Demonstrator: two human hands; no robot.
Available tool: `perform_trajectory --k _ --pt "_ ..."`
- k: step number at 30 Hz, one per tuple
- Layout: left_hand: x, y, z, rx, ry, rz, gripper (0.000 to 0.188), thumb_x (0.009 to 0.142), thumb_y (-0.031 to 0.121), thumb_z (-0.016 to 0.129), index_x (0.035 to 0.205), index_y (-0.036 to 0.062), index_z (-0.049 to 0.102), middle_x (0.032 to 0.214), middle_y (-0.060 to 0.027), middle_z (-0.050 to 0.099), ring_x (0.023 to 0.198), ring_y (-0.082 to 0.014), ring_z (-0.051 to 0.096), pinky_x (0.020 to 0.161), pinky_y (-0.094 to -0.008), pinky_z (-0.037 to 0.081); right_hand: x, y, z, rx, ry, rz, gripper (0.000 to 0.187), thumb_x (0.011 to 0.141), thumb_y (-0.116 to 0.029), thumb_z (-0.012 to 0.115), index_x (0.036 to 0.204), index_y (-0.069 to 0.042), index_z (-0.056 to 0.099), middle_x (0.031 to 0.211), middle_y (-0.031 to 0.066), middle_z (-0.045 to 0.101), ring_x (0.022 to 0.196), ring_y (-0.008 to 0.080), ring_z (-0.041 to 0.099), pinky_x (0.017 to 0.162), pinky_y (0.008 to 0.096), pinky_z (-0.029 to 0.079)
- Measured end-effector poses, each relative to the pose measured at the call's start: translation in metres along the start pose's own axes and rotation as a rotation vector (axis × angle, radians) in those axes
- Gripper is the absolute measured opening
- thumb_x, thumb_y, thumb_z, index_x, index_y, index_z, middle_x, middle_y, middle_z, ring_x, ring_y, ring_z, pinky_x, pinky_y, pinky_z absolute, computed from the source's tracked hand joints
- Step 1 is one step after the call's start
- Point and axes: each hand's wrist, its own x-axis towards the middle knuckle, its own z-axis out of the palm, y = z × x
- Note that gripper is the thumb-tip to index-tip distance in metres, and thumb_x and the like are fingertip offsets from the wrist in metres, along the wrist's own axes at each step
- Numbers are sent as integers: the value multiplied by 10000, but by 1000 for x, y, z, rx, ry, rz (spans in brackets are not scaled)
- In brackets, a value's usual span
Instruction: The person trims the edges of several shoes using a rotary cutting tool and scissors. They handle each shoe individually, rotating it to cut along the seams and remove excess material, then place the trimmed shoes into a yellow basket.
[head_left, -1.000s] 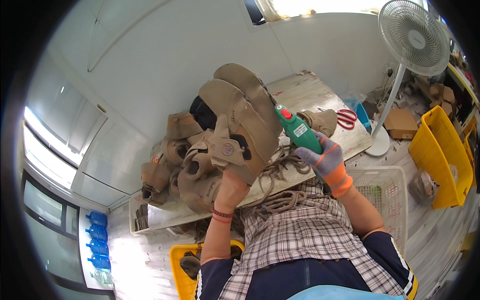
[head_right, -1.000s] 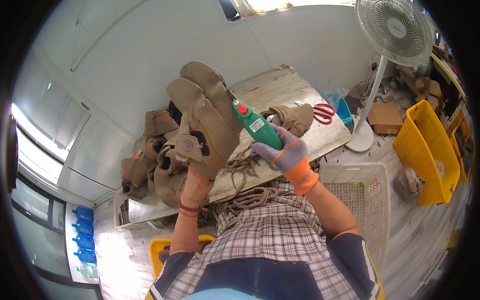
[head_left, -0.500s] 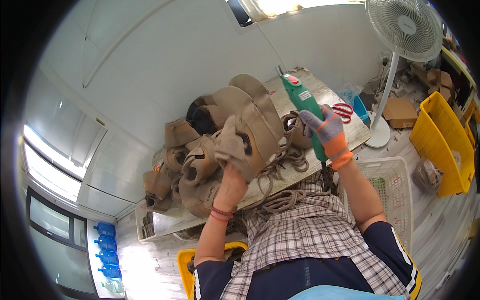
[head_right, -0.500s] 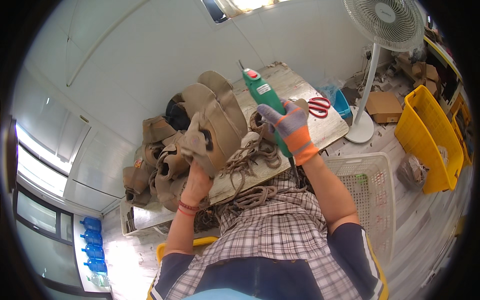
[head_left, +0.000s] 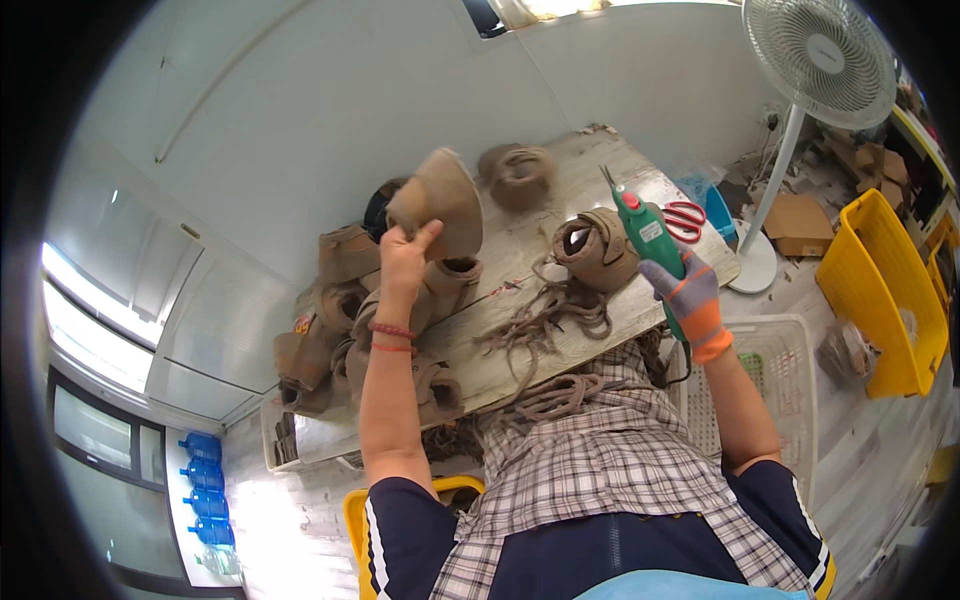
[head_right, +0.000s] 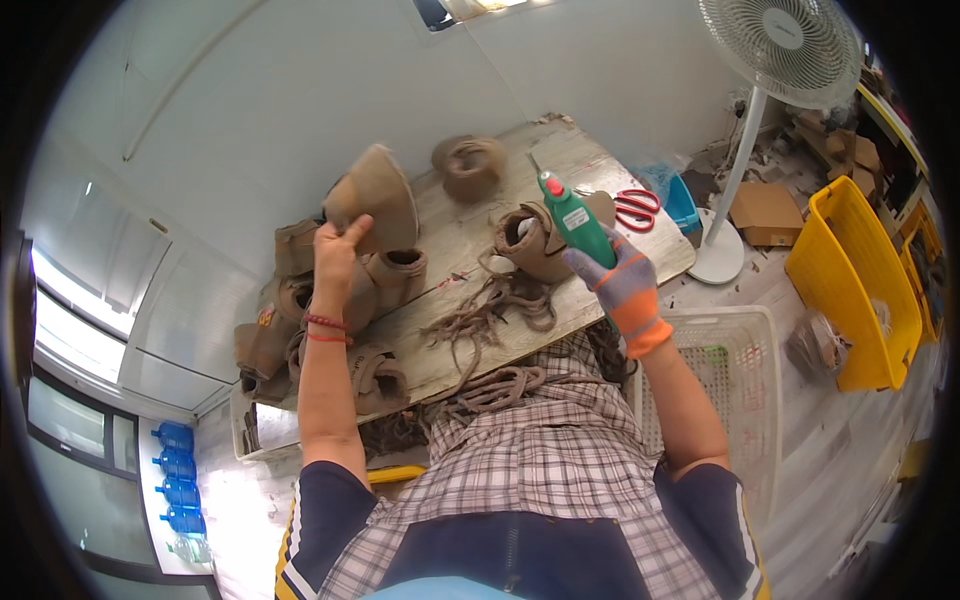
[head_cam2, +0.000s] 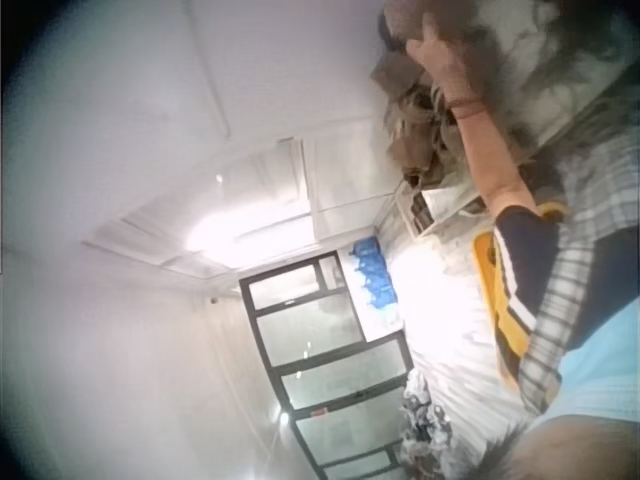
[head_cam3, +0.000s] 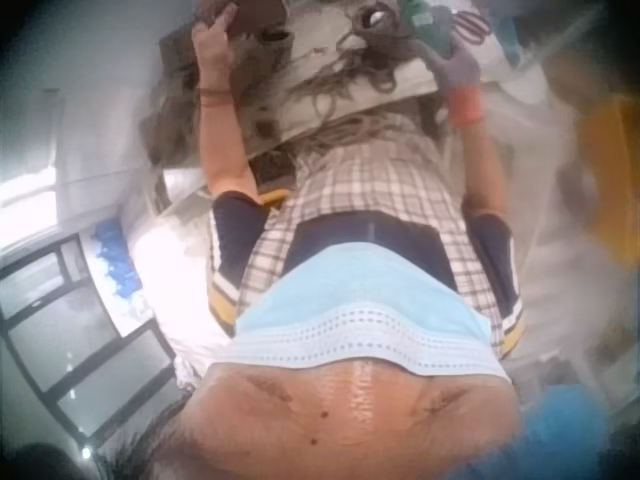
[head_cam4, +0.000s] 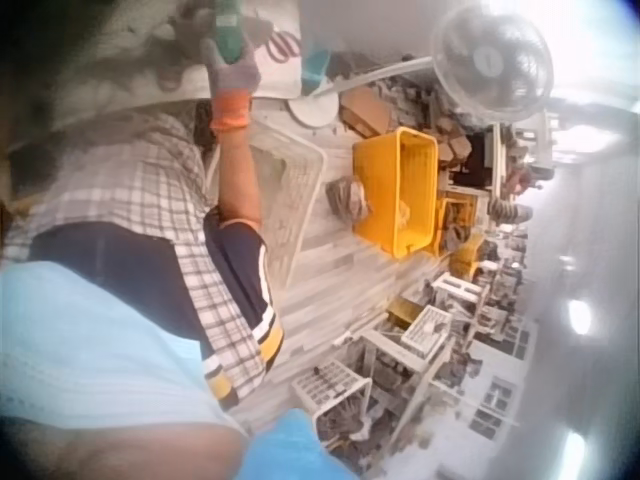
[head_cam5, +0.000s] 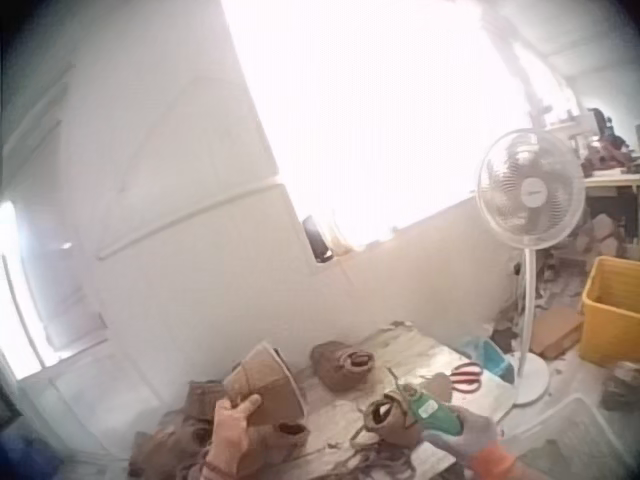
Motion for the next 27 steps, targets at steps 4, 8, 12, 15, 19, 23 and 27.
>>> perform_trajectory --k 4,8,12,15,19,23,27 --pt "-20 34 -16 -794 150 -53 277 891 110 615 1134 -20 589 1121 -125 632 1002 -231 606 893 -367 490 -15 -5 14 -358 -12 -299 609 686 -358 806 1183 -69 603 796 83 681 677 183 646 649 292 513" --pt "-34 35 -35 -1170 61 -268 303 934 144 539 1175 -39 546 1208 -156 584 1105 -285 563 976 -431 445 -17 -10 22 -593 -2 -718 668 618 -358 826 1174 -60 606 709 109 643 585 259 606 563 345 490" --pt "-40 26 -41 -1246 66 -405 305 930 135 541 1177 -43 540 1207 -163 583 1111 -293 561 977 -442 446 -15 -12 19 -692 37 -953 677 603 -343 832 1166 -42 604 619 62 566 528 229 549 526 343 455" --pt "-42 23 -37 -1272 71 -447 286 933 134 532 1157 -44 547 1191 -173 590 1096 -300 572 963 -449 457 -15 -11 14 -732 20 -1002 667 602 -326 833 1162 -43 606 587 38 521 507 212 515 515 334 440" --pt "-43 15 -37 -1324 49 -504 255 939 137 520 1124 -34 562 1158 -180 607 1064 -310 592 935 -461 477 -18 -5 6 -727 40 -1045 661 593 -311 837 1154 -43 612 575 27 495 500 199 494 508 325 431" --pt "-43 16 -33 -1312 100 -533 255 939 128 516 1127 -39 558 1160 -186 605 1063 -321 590 932 -472 479 -19 -2 1 -756 23 -1019 670 584 -316 843 1153 -47 616 575 25 495 499 191 492 505 323 427" --pt "-44 14 -26 -1262 125 -555 308 939 122 513 1187 -62 516 1225 -194 562 1124 -324 550 975 -481 444 -20 -4 4 -729 -22 -1012 683 580 -329 842 1160 -49 614 572 20 504 496 193 502 506 324 428"
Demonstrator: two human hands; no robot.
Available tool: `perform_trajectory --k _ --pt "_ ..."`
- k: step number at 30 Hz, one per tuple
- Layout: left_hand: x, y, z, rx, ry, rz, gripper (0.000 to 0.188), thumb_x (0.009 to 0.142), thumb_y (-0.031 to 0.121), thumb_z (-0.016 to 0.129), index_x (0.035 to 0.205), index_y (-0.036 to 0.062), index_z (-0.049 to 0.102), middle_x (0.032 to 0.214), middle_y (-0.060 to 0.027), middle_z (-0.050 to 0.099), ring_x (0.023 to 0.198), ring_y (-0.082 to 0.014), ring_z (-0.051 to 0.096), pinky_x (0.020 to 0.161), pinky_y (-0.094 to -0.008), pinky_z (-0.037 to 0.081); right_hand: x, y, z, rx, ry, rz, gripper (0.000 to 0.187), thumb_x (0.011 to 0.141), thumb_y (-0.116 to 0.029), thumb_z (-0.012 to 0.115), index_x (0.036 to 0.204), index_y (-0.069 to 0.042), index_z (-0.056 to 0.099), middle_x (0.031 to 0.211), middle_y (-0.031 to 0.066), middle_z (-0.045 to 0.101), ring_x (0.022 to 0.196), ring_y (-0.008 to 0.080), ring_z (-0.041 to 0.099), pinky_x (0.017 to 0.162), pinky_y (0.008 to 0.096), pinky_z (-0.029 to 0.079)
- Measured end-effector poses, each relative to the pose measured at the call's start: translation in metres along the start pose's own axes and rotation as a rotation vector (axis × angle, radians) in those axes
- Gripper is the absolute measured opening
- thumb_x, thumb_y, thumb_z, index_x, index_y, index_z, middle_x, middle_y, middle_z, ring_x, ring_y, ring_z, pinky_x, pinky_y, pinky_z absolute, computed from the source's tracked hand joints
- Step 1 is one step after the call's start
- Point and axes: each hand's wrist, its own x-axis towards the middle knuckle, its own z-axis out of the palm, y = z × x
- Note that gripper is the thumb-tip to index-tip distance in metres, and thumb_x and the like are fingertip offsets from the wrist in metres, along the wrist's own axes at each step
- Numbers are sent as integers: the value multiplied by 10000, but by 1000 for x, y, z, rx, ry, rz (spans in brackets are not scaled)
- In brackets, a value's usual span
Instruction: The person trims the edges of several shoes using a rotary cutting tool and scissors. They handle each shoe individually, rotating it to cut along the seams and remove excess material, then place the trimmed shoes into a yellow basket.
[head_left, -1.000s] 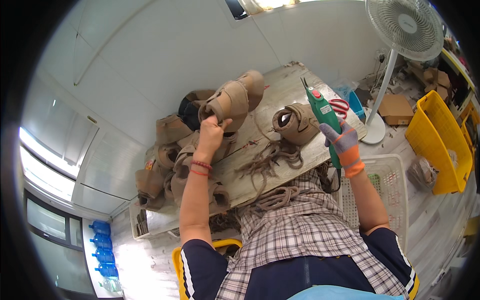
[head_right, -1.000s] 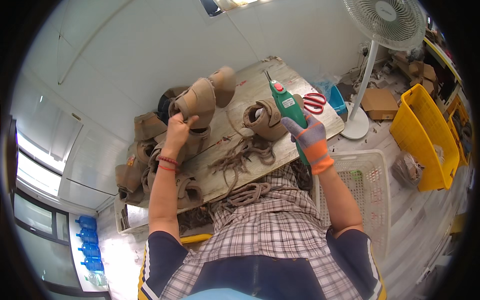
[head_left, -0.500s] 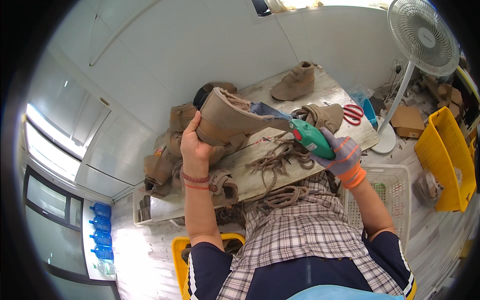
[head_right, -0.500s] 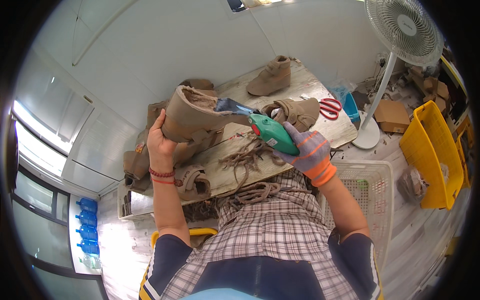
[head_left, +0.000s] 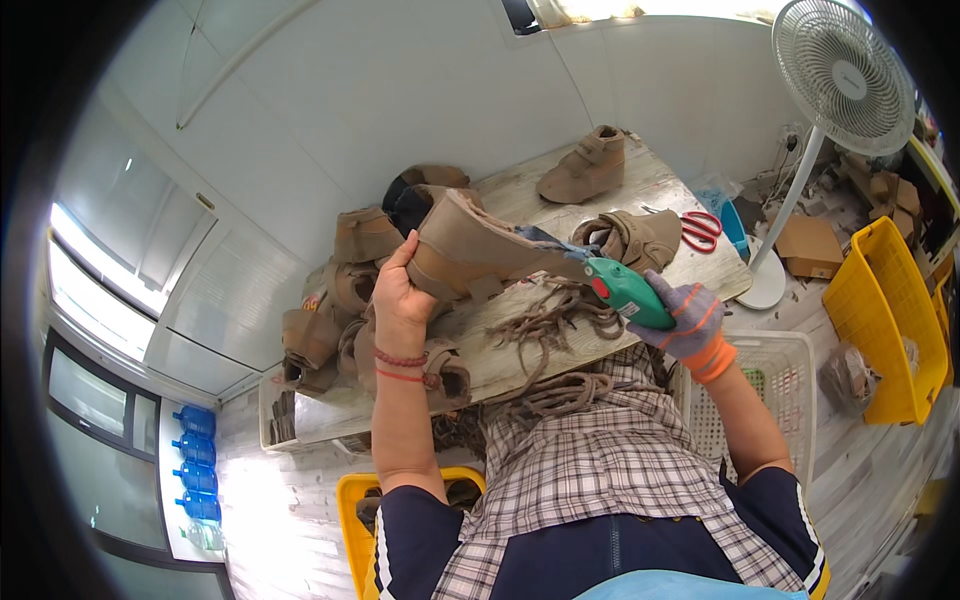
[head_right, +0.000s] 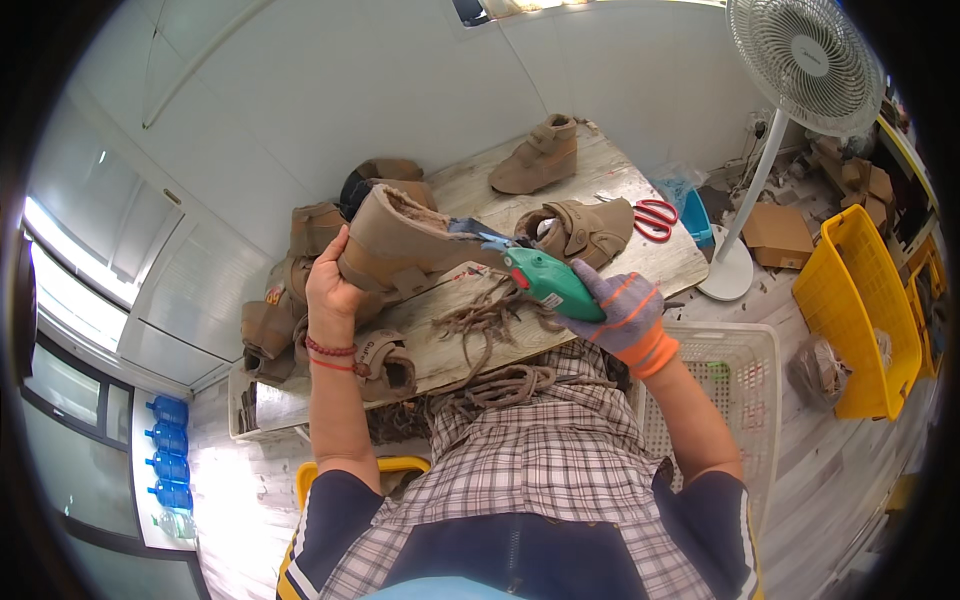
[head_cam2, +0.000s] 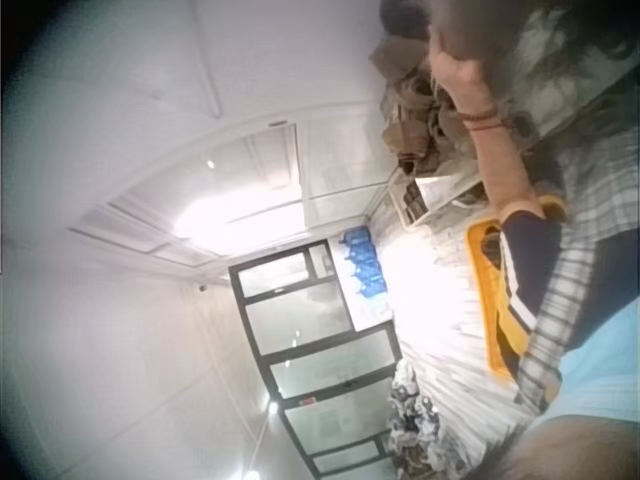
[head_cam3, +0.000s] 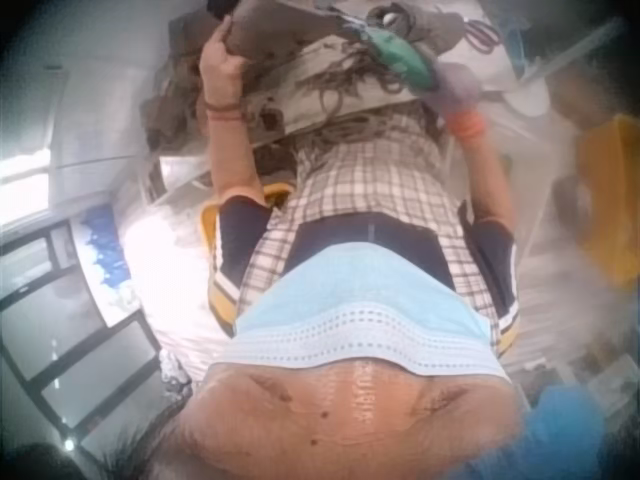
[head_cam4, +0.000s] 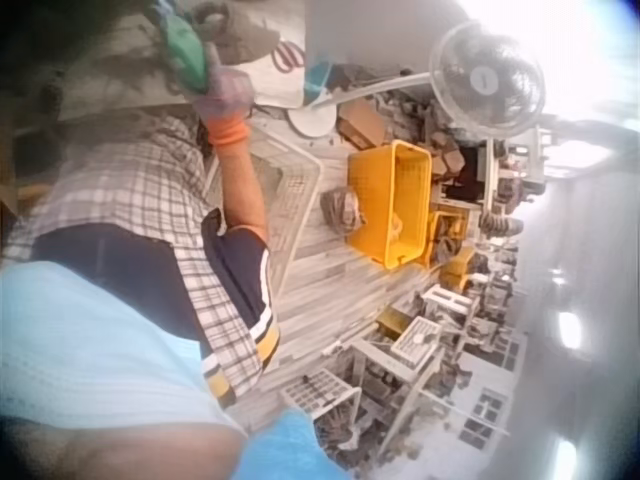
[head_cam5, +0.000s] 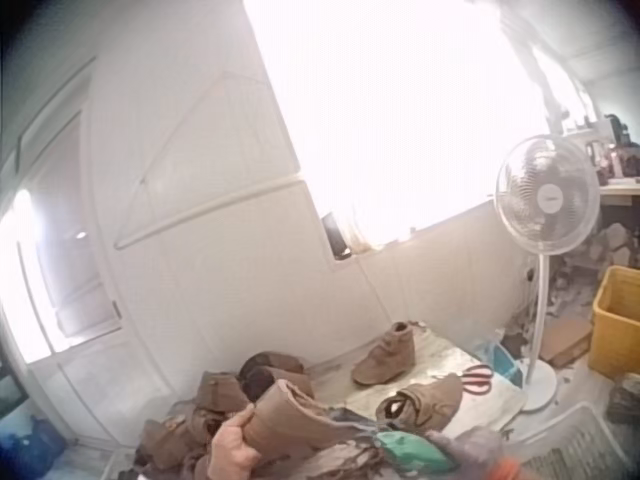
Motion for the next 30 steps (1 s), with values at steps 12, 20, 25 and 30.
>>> perform_trajectory --k 12,20,25,30 --pt "-15 -38 7 44 -236 108 362 938 119 525 1268 -23 477 1298 -154 521 1203 -297 493 1045 -469 379 -5 -21 16 196 33 174 696 577 -336 844 1166 -51 607 671 73 613 558 235 568 540 344 466" --pt "-22 -63 2 294 -357 339 396 932 86 531 1315 25 454 1311 -107 520 1202 -255 498 1027 -420 405 -5 -30 27 444 -52 386 716 584 -321 854 1201 -66 596 779 134 661 605 251 609 588 324 499" --pt "-26 -79 3 387 -418 418 421 911 40 555 1320 44 456 1301 -90 529 1193 -240 506 1010 -397 424 3 -41 31 576 -33 470 704 615 -315 849 1212 -55 582 837 144 678 661 223 646 631 306 518" --pt "-27 -89 -4 602 -405 539 385 877 26 611 1248 25 510 1223 -69 573 1108 -188 540 944 -341 443 15 -50 25 760 -70 604 673 654 -275 838 1223 -41 564 898 110 688 772 155 660 711 280 529"
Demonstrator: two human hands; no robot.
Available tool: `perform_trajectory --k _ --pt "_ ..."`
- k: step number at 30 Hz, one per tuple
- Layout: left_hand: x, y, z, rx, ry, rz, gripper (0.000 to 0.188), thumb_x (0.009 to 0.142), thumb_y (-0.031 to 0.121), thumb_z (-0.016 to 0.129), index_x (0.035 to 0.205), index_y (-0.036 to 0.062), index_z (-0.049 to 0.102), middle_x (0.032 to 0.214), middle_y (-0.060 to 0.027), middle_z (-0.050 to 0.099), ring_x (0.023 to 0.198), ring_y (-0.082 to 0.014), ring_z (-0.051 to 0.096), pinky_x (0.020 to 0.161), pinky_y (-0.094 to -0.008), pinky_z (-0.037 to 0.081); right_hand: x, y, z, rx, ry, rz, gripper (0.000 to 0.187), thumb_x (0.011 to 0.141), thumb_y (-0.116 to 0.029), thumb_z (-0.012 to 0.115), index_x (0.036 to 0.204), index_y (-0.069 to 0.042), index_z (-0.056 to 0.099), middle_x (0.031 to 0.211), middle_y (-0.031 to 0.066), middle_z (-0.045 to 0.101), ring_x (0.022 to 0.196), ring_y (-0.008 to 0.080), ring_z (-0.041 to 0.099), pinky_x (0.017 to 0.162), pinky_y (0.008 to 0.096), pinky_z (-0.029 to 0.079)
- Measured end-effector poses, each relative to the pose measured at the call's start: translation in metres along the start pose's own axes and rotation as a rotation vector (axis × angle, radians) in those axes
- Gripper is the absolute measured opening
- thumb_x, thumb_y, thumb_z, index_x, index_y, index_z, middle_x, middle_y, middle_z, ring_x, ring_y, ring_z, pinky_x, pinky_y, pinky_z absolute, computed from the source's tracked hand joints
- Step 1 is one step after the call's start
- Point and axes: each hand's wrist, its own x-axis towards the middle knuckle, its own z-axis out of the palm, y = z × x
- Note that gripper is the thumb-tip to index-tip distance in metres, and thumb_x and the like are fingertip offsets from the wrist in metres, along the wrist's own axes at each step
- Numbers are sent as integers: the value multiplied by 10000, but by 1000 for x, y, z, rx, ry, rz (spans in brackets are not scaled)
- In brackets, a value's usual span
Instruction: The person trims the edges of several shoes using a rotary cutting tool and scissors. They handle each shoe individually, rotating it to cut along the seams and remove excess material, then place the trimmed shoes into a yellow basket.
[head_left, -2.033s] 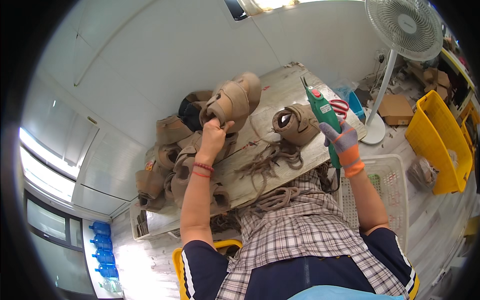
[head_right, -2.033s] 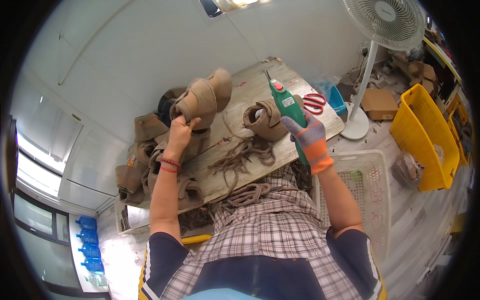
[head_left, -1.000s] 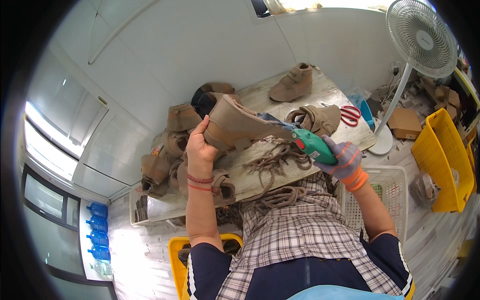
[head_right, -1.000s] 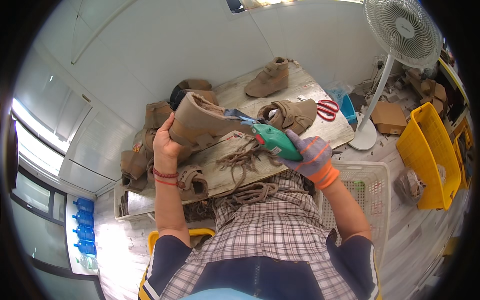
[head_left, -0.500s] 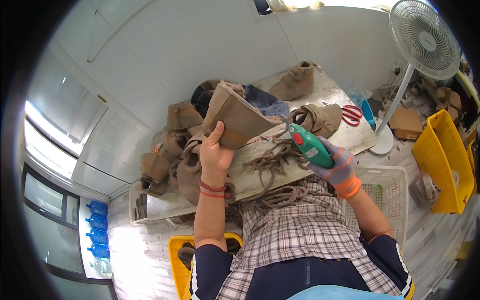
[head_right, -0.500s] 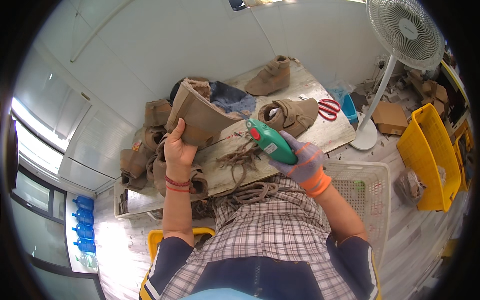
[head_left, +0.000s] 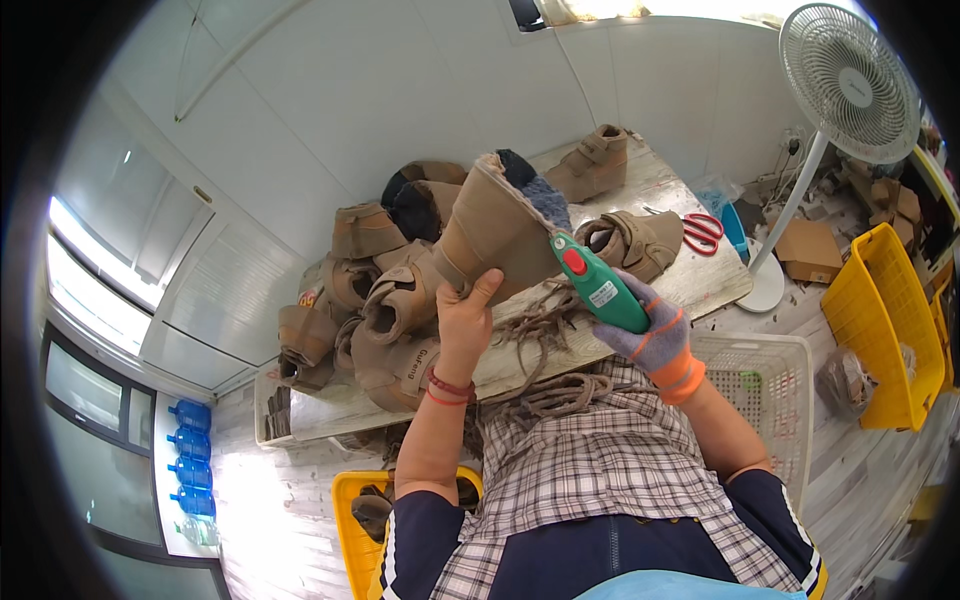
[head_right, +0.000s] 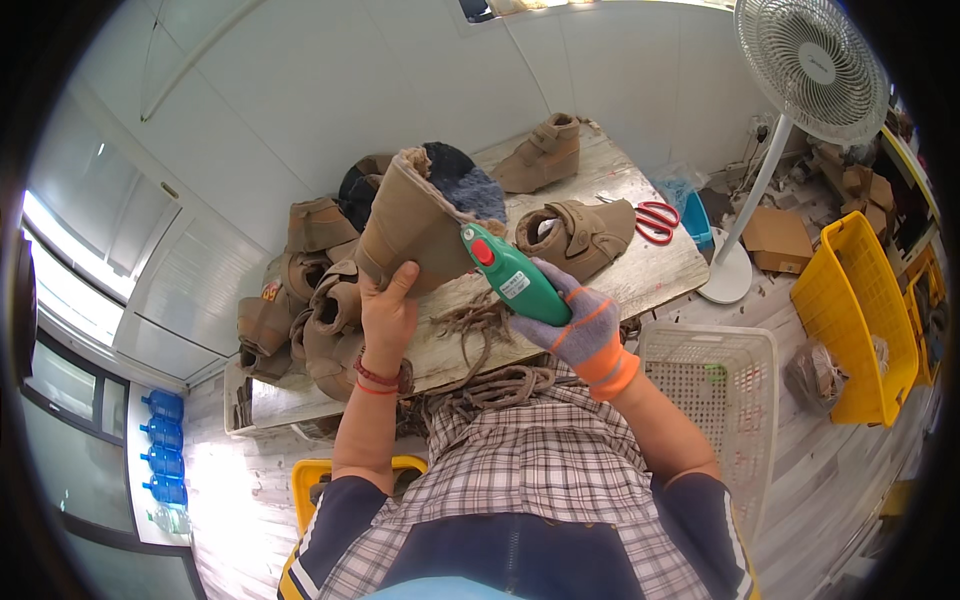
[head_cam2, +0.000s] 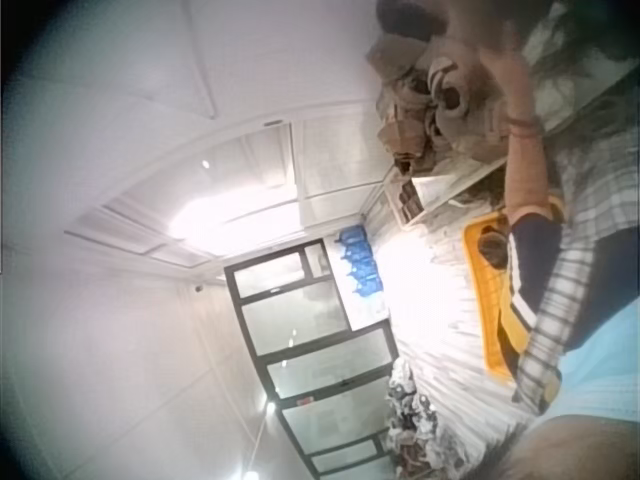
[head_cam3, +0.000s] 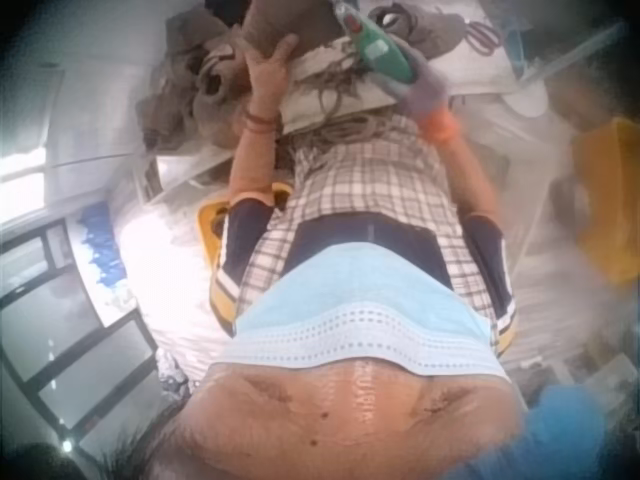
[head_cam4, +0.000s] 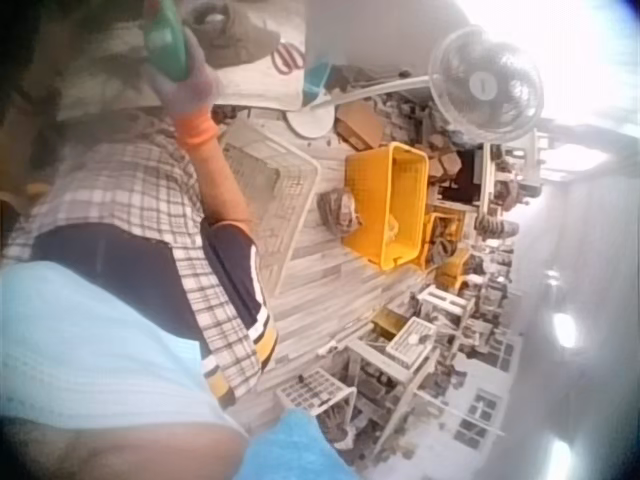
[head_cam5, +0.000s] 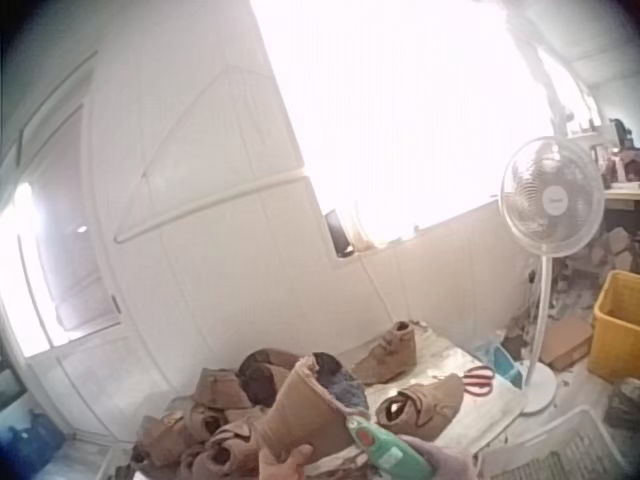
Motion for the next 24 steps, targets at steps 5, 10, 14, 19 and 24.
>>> perform_trajectory --k 5,10,14,19,24 --pt "-12 -9 -11 539 -56 50 209 851 75 676 1040 -6 640 1024 -53 664 908 -144 599 823 -262 461 6 -7 2 231 -3 80 620 694 -210 821 1229 -35 560 971 58 679 830 80 613 755 250 512" --pt "-7 -4 -14 978 -264 266 321 701 -64 673 1014 1 644 988 -121 643 934 -306 589 836 -364 462 9 -12 -6 195 -3 139 606 716 -202 808 1234 -20 553 969 44 675 820 59 592 752 238 507" --pt "-2 15 -5 1387 -451 514 424 628 -111 596 1032 11 646 1110 -167 597 1065 -394 518 928 -451 407 6 -19 -12 165 0 220 583 735 -199 796 1226 0 552 941 39 670 796 56 586 723 231 503" --pt "-10 14 6 1489 -587 595 378 667 18 567 1036 32 647 1175 -143 553 1140 -372 459 964 -496 361 7 -28 -18 329 22 370 508 765 -182 773 1187 15 569 877 21 651 727 50 567 646 203 483" --pt "-21 4 3 1502 -717 576 380 698 34 541 1065 40 639 1202 -146 524 1164 -368 441 990 -508 336 8 -28 -24 358 67 406 481 774 -172 766 1171 19 575 832 12 635 643 42 541 573 194 457"
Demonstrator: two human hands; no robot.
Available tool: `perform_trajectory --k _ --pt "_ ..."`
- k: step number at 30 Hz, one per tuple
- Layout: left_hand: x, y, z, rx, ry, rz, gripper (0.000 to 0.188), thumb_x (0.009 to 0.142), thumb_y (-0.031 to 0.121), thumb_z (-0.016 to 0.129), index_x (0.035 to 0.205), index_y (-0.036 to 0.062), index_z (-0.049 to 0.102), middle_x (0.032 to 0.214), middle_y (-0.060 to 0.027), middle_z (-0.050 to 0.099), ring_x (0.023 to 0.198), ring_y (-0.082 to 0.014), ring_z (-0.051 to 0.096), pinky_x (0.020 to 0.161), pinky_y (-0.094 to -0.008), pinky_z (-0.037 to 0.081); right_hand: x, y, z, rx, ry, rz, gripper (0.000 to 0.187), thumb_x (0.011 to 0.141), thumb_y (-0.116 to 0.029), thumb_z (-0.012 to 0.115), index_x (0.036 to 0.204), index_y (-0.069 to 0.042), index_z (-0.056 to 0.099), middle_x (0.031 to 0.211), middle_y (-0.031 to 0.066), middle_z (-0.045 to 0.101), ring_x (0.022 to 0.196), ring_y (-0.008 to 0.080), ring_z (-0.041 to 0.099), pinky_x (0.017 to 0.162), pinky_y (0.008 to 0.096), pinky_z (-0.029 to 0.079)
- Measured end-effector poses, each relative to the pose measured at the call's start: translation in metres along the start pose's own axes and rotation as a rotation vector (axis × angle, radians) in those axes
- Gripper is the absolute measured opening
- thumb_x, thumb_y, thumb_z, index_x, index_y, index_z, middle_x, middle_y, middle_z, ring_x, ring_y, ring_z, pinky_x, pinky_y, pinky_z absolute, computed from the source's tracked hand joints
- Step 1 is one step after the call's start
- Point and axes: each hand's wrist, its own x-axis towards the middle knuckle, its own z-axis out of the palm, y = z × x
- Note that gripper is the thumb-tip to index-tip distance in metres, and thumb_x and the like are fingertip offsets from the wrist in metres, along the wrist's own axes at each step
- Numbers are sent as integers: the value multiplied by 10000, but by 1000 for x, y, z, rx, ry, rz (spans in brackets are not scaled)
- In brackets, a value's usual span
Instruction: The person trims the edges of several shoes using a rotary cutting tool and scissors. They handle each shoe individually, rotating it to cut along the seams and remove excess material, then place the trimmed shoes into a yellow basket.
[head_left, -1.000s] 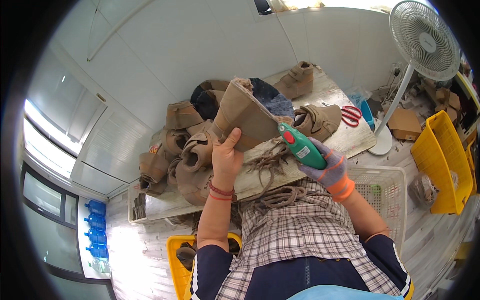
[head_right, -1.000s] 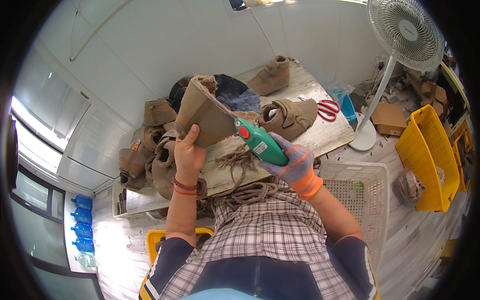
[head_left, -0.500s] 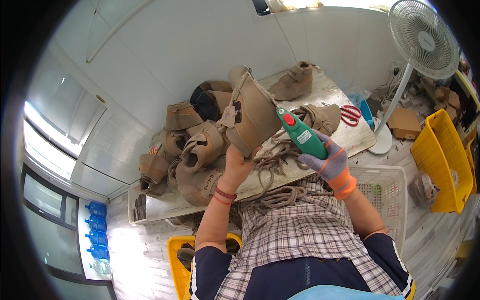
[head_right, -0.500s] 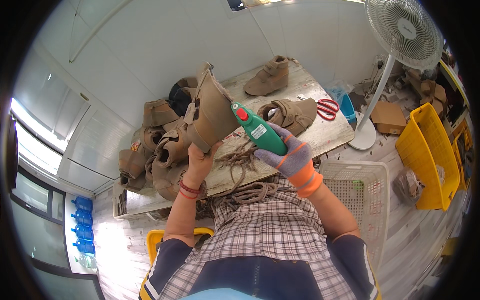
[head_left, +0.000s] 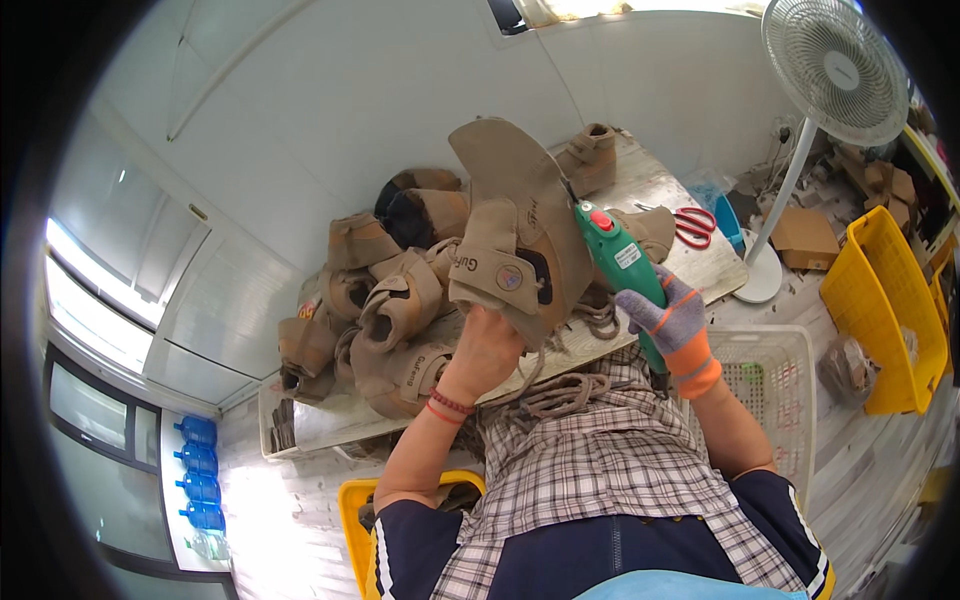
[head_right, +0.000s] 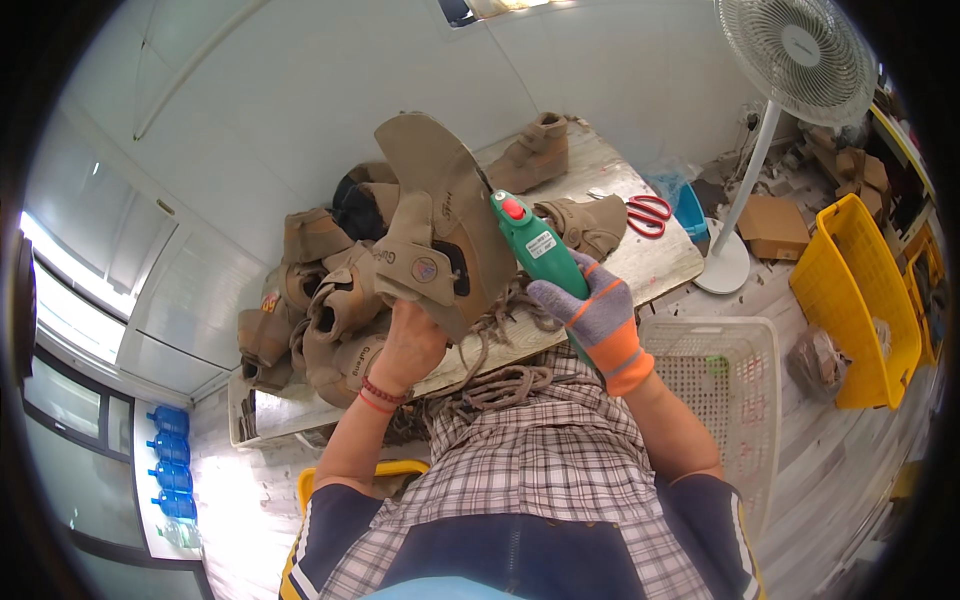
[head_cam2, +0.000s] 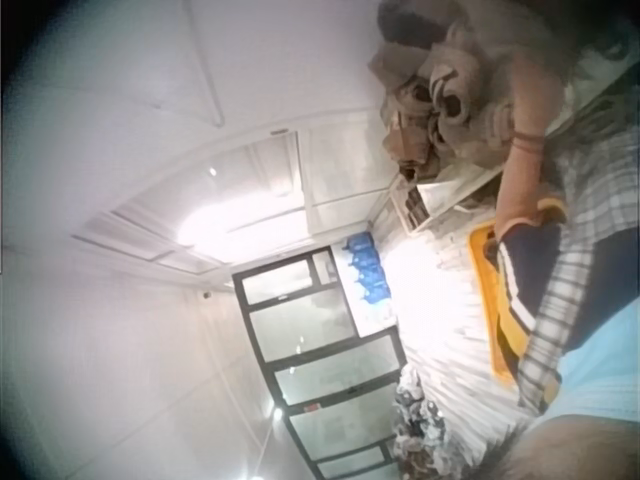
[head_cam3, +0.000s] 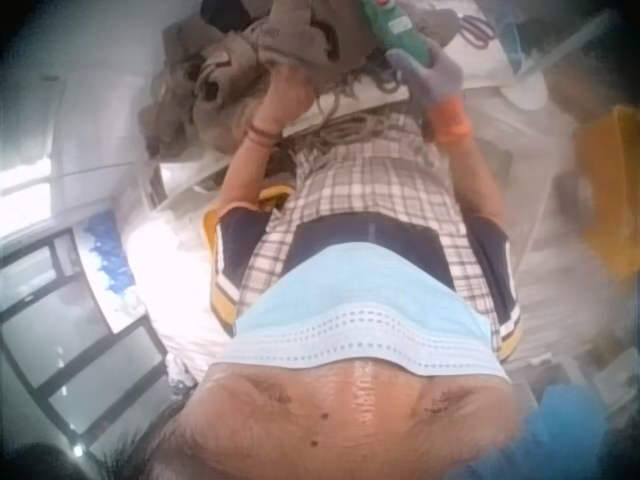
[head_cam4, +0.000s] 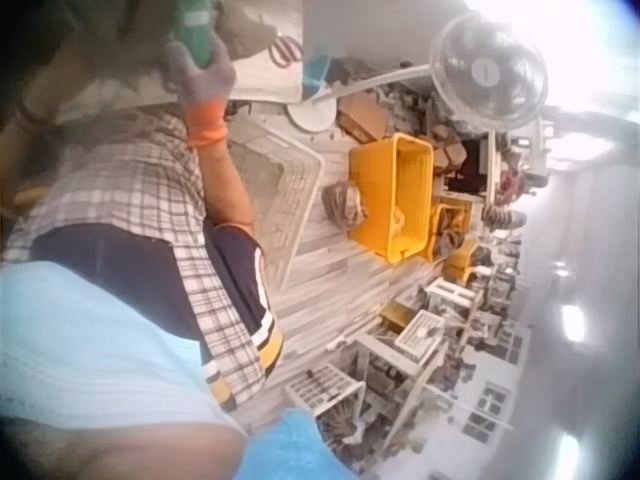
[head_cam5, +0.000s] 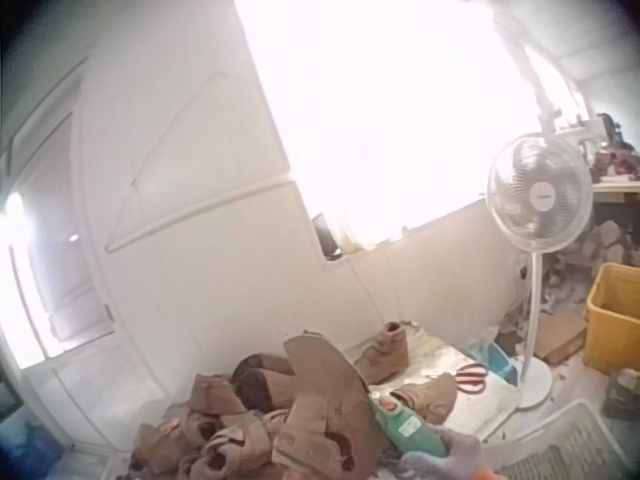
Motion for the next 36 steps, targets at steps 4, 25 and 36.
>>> perform_trajectory --k 4,25,36 --pt "-8 4 7 -67 -27 -22 393 685 32 546 1067 38 642 1197 -149 525 1189 -361 427 1016 -519 307 6 1 -5 15 5 15 477 778 -193 763 1160 23 577 798 12 632 584 48 517 529 203 434" --pt "-9 -85 18 -1576 734 -630 413 853 42 635 1248 12 519 1245 -98 559 1143 -208 523 991 -358 392 65 93 -107 -1155 360 209 717 750 -684 561 1303 -233 494 981 145 681 923 336 643 788 412 483" --pt "21 -101 64 -715 359 -541 396 811 26 694 1179 -1 551 1067 -48 648 955 -135 586 879 -276 446 130 159 -124 -1434 251 167 685 801 -545 593 1322 -120 459 1092 150 628 966 328 615 828 422 477"
